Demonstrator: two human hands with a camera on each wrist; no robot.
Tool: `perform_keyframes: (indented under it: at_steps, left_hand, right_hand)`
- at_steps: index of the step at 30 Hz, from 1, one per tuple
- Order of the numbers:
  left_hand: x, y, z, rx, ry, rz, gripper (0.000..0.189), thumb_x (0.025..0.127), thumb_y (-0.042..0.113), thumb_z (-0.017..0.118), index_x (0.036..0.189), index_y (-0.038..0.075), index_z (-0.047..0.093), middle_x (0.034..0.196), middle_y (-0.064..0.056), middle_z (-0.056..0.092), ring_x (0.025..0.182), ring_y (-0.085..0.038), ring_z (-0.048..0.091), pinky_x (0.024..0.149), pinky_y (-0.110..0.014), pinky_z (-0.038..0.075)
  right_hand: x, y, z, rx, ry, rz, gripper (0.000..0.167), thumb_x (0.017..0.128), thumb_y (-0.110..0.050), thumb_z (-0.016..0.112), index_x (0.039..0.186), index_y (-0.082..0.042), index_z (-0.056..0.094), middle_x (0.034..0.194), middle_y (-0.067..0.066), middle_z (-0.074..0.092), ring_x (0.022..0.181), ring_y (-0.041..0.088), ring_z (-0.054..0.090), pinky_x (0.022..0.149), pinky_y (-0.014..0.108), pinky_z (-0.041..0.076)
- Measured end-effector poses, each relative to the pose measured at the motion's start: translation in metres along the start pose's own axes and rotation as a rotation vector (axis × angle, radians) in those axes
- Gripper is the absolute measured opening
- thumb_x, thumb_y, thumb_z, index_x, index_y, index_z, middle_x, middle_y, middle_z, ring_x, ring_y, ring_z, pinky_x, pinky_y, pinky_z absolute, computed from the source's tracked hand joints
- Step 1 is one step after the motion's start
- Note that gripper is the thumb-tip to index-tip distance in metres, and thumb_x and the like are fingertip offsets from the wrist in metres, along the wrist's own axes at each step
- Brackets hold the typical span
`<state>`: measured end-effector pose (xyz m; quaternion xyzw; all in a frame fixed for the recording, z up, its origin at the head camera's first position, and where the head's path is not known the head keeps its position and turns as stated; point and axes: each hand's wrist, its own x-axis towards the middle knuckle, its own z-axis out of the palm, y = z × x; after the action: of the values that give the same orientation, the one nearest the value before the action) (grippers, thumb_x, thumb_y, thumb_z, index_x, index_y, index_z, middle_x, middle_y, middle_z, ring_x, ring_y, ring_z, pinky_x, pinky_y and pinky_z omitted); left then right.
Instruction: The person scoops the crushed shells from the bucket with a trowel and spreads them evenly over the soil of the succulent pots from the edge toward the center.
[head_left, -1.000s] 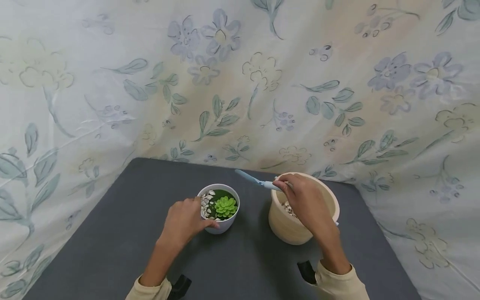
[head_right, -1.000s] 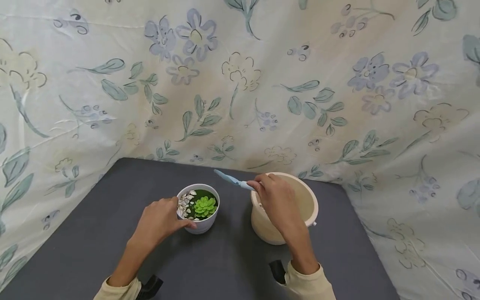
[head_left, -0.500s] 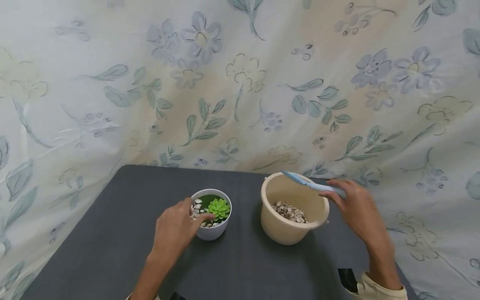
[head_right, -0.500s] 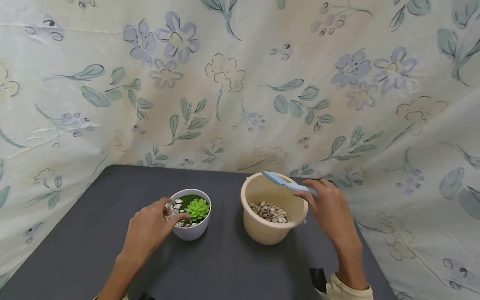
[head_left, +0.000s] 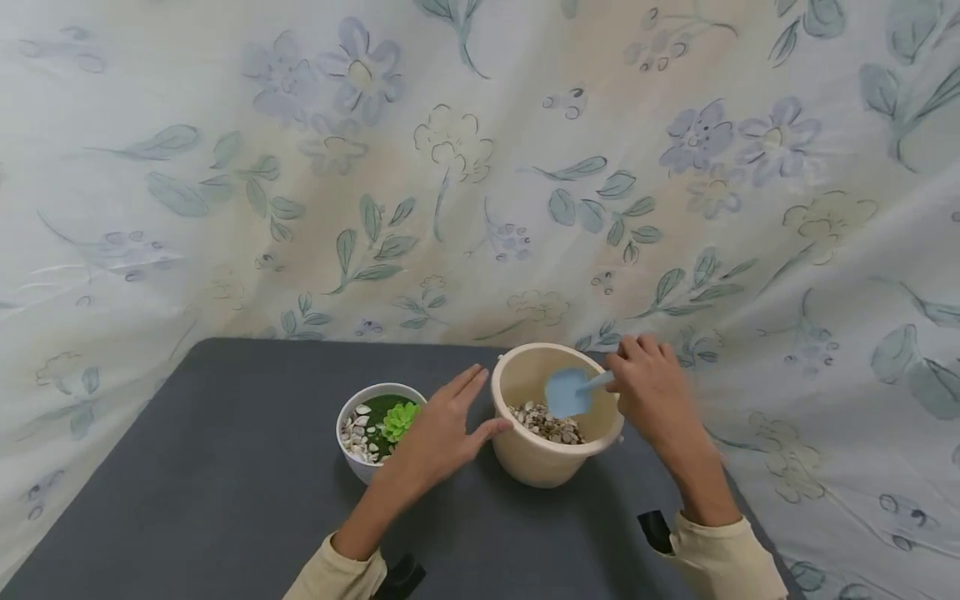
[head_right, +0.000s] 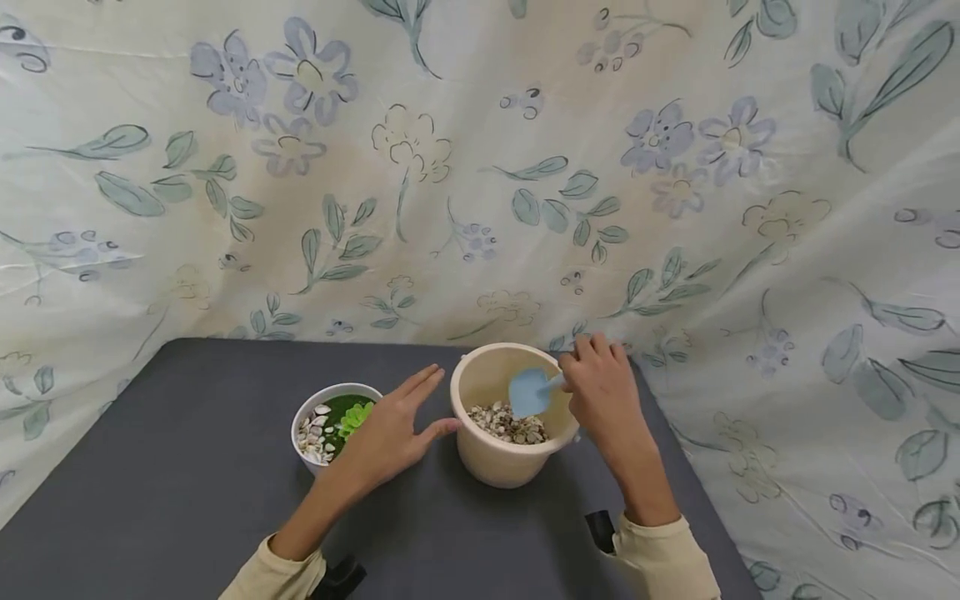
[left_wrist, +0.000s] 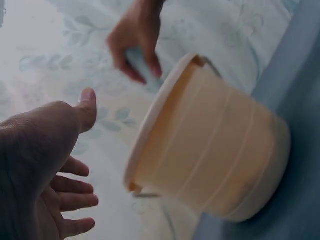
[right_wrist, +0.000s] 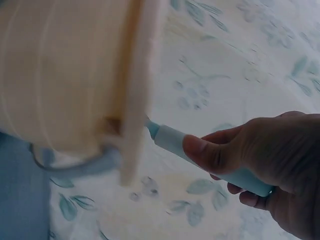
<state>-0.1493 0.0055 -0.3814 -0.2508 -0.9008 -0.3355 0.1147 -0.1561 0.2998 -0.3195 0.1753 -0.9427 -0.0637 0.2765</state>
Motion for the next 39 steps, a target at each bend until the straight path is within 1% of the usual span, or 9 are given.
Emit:
perform_keyframes:
  at_steps: [3,5,9,13,20,26,29,33,39]
  left_hand:
    - [0.005,0.003,0.009,-0.050,-0.060,-0.013,0.089,0.095,0.057,0.070,0.162,0.007,0.040,0.169,-0.015,0.038,0.153,-0.038,0.044,0.118,-0.057,0.045]
    - [0.007,0.005,0.014,-0.070,-0.072,0.003,0.088,0.094,0.054,0.073,0.159,0.003,0.043,0.167,-0.019,0.040,0.151,-0.040,0.046,0.117,-0.057,0.046]
    - [0.010,0.006,0.022,-0.054,-0.045,0.074,0.075,0.093,0.044,0.079,0.146,-0.004,0.058,0.159,-0.025,0.049,0.143,-0.042,0.055,0.109,-0.053,0.053]
    - [0.009,0.005,0.026,-0.028,-0.019,0.106,0.068,0.091,0.041,0.080,0.140,-0.003,0.064,0.154,-0.025,0.054,0.136,-0.040,0.061,0.103,-0.049,0.058]
    - [0.013,0.003,0.022,-0.017,-0.009,0.108,0.066,0.090,0.041,0.081,0.137,-0.003,0.067,0.152,-0.023,0.058,0.131,-0.039,0.065,0.098,-0.048,0.060]
    - [0.016,0.002,0.021,-0.023,-0.019,0.108,0.067,0.090,0.042,0.081,0.139,-0.001,0.066,0.151,-0.022,0.059,0.132,-0.038,0.065,0.100,-0.049,0.059]
    - [0.016,0.004,0.021,-0.030,-0.017,0.099,0.066,0.090,0.042,0.081,0.138,-0.001,0.066,0.152,-0.022,0.058,0.133,-0.038,0.064,0.102,-0.048,0.059]
    - [0.014,0.005,0.020,-0.030,-0.014,0.083,0.066,0.091,0.040,0.081,0.139,-0.002,0.065,0.153,-0.022,0.057,0.135,-0.038,0.063,0.103,-0.049,0.058]
    - [0.014,0.005,0.021,-0.032,-0.028,0.081,0.065,0.092,0.038,0.081,0.141,-0.002,0.064,0.154,-0.023,0.056,0.137,-0.039,0.061,0.105,-0.050,0.056]
  right_hand:
    - [0.008,-0.006,0.015,-0.040,-0.036,-0.042,0.019,0.075,-0.003,0.091,0.084,-0.005,0.074,0.087,0.010,0.057,0.086,0.030,0.050,0.077,0.043,0.042]
    - [0.012,-0.011,0.026,-0.064,-0.057,-0.054,0.020,0.074,-0.003,0.091,0.079,-0.007,0.072,0.088,0.010,0.058,0.087,0.030,0.051,0.077,0.042,0.044]
    - [0.014,-0.018,0.047,-0.108,-0.059,-0.064,0.033,0.077,0.000,0.089,0.064,-0.010,0.060,0.085,0.011,0.057,0.080,0.028,0.047,0.072,0.039,0.042]
    - [0.013,-0.024,0.062,-0.146,-0.036,-0.068,0.044,0.080,0.002,0.085,0.057,-0.012,0.051,0.081,0.011,0.056,0.074,0.027,0.041,0.066,0.036,0.037]
    - [0.020,-0.028,0.066,-0.151,-0.032,-0.085,0.035,0.082,0.002,0.082,0.058,-0.010,0.061,0.086,0.009,0.060,0.082,0.033,0.048,0.071,0.041,0.042]
    - [0.021,-0.028,0.069,-0.150,-0.045,-0.092,0.028,0.080,0.002,0.083,0.061,-0.008,0.066,0.082,0.009,0.062,0.083,0.035,0.053,0.071,0.043,0.045]
    - [0.023,-0.028,0.069,-0.133,-0.073,-0.069,0.024,0.075,-0.004,0.089,0.063,-0.008,0.069,0.082,0.012,0.063,0.085,0.036,0.055,0.073,0.044,0.046]
    - [0.025,-0.029,0.069,-0.083,-0.127,-0.027,0.025,0.070,-0.016,0.096,0.067,-0.008,0.072,0.083,0.015,0.065,0.085,0.038,0.057,0.075,0.048,0.048]
    - [0.020,-0.029,0.068,0.003,-0.176,0.045,0.026,0.073,-0.013,0.094,0.064,-0.010,0.070,0.072,0.013,0.062,0.070,0.033,0.052,0.071,0.049,0.048]
